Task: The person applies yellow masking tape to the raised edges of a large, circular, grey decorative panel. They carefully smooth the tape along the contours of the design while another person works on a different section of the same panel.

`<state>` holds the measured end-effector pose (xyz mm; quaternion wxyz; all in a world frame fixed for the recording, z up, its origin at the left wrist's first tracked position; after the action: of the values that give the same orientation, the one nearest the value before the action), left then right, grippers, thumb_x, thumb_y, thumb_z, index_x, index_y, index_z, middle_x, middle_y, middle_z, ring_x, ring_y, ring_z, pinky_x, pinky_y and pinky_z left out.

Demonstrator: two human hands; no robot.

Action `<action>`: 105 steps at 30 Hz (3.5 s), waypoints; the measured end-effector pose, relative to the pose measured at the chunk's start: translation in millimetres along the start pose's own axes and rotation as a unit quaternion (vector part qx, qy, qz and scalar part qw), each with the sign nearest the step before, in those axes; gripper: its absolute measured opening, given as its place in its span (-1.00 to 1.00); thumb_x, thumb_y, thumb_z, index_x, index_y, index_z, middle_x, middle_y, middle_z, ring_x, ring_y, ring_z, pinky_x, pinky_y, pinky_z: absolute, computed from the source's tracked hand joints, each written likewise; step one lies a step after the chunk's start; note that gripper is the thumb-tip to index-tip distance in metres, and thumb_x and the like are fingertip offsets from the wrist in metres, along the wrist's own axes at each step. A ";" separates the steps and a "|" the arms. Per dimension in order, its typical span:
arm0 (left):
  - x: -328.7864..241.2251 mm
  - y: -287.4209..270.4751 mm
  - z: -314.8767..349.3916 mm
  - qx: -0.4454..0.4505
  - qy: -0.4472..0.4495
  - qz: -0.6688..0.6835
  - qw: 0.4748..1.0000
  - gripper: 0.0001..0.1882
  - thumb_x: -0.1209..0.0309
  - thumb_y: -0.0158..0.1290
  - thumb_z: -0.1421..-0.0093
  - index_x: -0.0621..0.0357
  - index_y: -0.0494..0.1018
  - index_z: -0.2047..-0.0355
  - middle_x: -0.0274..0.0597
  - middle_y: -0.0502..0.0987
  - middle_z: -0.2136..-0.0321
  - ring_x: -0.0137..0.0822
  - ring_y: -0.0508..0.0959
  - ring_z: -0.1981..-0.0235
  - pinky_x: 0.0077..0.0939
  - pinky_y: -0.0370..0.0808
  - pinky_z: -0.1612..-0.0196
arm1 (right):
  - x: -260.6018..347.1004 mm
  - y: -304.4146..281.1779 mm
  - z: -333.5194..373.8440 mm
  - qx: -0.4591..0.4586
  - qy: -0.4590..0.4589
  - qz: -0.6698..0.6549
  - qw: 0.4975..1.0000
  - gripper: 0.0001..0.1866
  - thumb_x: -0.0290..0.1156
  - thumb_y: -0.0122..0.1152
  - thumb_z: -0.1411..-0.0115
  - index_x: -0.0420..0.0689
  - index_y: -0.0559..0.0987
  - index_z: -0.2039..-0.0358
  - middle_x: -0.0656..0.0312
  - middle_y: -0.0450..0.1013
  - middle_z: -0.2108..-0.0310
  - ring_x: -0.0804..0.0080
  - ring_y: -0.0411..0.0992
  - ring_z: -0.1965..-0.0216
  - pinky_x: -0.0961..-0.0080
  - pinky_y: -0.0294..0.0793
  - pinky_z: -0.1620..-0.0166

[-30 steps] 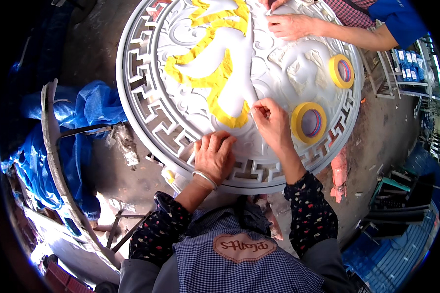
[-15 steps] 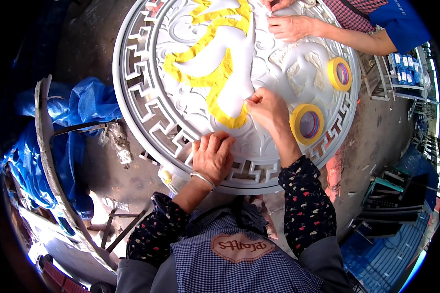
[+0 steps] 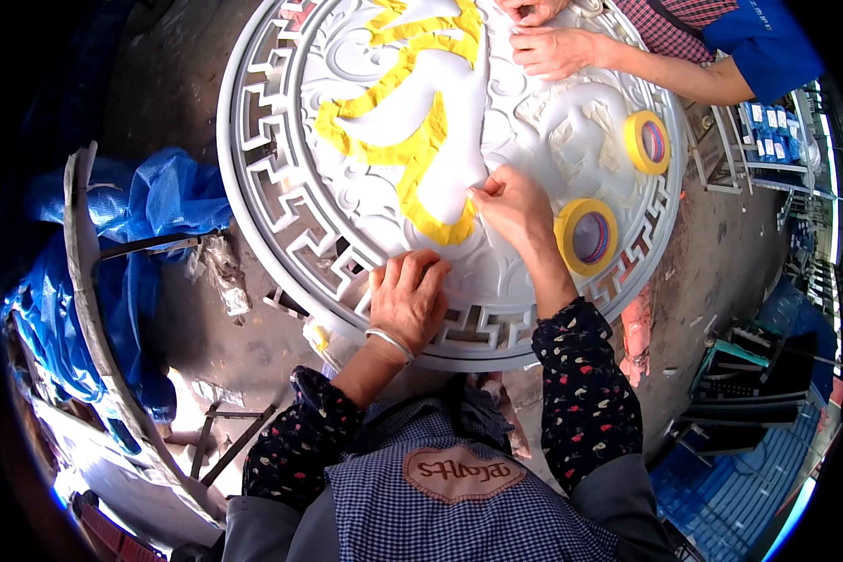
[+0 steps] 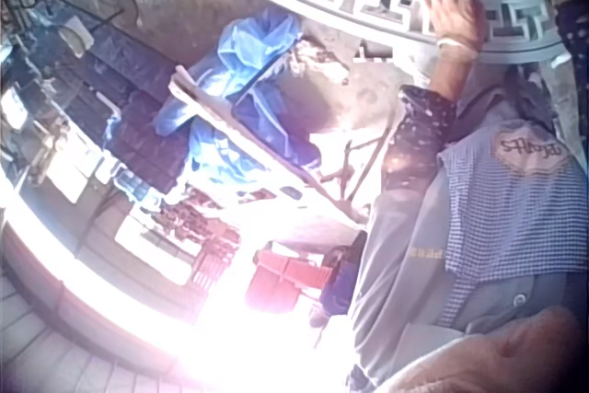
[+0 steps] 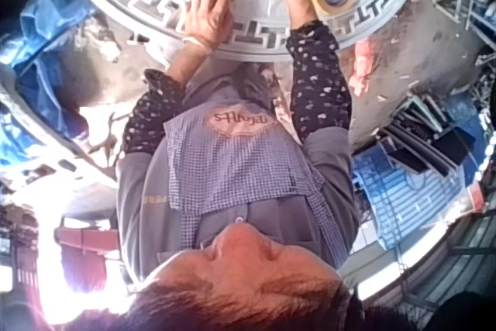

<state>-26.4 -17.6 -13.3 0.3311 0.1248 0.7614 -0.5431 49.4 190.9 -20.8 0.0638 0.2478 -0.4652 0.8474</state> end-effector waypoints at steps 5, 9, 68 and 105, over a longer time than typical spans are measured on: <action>0.2 1.0 1.0 -0.006 0.000 0.002 1.000 -0.56 0.50 0.20 -0.04 -0.09 0.58 0.03 -0.35 0.53 0.03 -0.19 0.52 -0.01 -0.18 0.36 0.01 | 5.4 0.1 3.8 -0.016 0.004 0.018 1.000 -0.73 -0.13 0.40 -0.16 -0.07 0.65 0.37 0.12 0.67 0.37 0.06 0.64 0.23 0.16 0.58 0.10; 3.2 4.5 3.7 0.025 -0.011 0.006 1.000 -0.53 0.46 0.21 -0.03 -0.06 0.55 -0.02 -0.32 0.49 -0.03 -0.17 0.48 -0.09 -0.13 0.35 -0.08 | 6.6 0.2 4.2 -0.041 -0.011 0.022 0.999 -0.73 -0.13 0.40 -0.18 -0.07 0.64 0.36 0.12 0.66 0.39 0.05 0.64 0.25 0.14 0.58 0.12; -74.4 -70.3 62.1 0.041 -0.010 0.145 0.989 -0.48 0.54 0.31 -0.19 0.14 0.50 -0.18 -0.06 0.55 0.01 -0.16 0.65 0.06 -0.36 0.64 0.17 | -85.9 -67.2 199.0 -0.174 -0.281 -0.110 0.937 -0.72 -0.33 0.45 -0.17 -0.20 0.57 0.23 0.09 0.44 0.11 -0.03 0.54 0.19 0.12 0.56 0.17; -84.6 -43.1 -46.0 0.031 0.034 0.109 0.993 -0.85 0.60 0.23 -0.20 0.14 0.49 0.28 -0.24 0.51 0.43 -0.22 0.55 0.43 -0.33 0.38 0.24 | -51.5 -60.8 199.1 -0.046 -0.201 -0.137 0.969 -0.62 -0.28 0.33 -0.33 -0.13 0.59 -0.10 0.06 0.40 0.07 0.04 0.61 0.24 0.19 0.66 0.19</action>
<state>-3.7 22.2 81.6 0.3586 0.2359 0.7366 -0.5226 186.5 67.9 89.0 0.0955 0.4709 -0.4684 0.7415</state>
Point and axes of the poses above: each hand's wrist, its own z-axis away from the middle knuckle, its own y-axis out of the palm, x = y × z, the point moved 6 cm from there along -z, towards the middle knuckle
